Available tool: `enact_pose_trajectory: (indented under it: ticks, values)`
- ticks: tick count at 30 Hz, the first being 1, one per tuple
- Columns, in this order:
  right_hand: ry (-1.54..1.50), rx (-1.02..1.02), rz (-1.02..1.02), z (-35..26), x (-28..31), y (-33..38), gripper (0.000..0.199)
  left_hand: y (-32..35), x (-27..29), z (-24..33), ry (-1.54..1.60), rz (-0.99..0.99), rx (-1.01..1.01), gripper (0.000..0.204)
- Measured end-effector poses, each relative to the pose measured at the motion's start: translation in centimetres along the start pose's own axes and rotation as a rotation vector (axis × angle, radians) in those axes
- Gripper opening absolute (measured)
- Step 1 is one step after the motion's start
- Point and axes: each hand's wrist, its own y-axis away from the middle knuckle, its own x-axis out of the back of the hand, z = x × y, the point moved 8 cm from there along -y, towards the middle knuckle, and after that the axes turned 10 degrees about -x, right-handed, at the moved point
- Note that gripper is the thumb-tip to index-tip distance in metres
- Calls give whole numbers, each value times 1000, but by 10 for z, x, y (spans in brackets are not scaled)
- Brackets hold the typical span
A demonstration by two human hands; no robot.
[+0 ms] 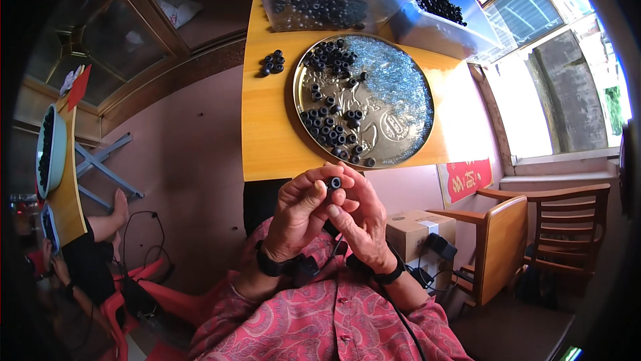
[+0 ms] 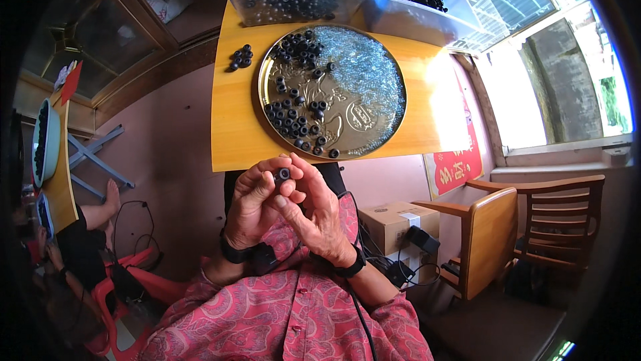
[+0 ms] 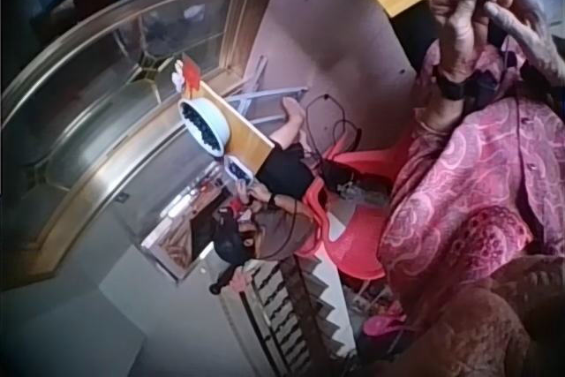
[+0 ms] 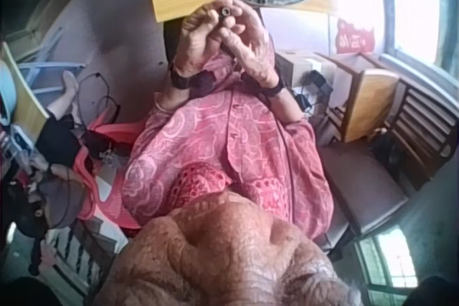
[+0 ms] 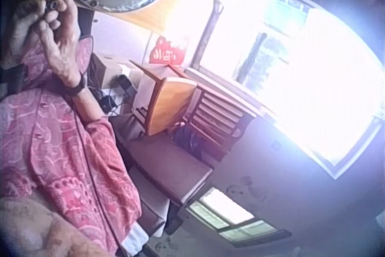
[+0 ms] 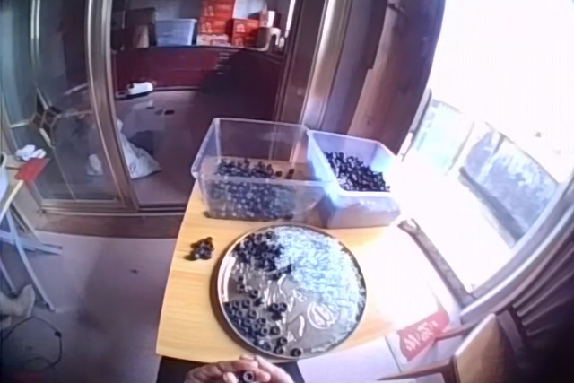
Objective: Inspecting and sorting small black plastic components on a decorative plate.
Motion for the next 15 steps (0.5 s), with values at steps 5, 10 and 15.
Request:
enact_pose_trajectory:
  ticks: [5, 10, 15]
  values:
    - [-33, -26, -20, 1, 0, 2, 61, 0, -2, 2, -23, -6, -16, 37]
    - [-5, -17, -13, 5, 1, 2, 62, 1, -4, 4, -75, -14, -16, 37]
    - [-37, -155, 85, 3, -6, -4, 58, 4, 1, 2, -215, 10, -58, 40]
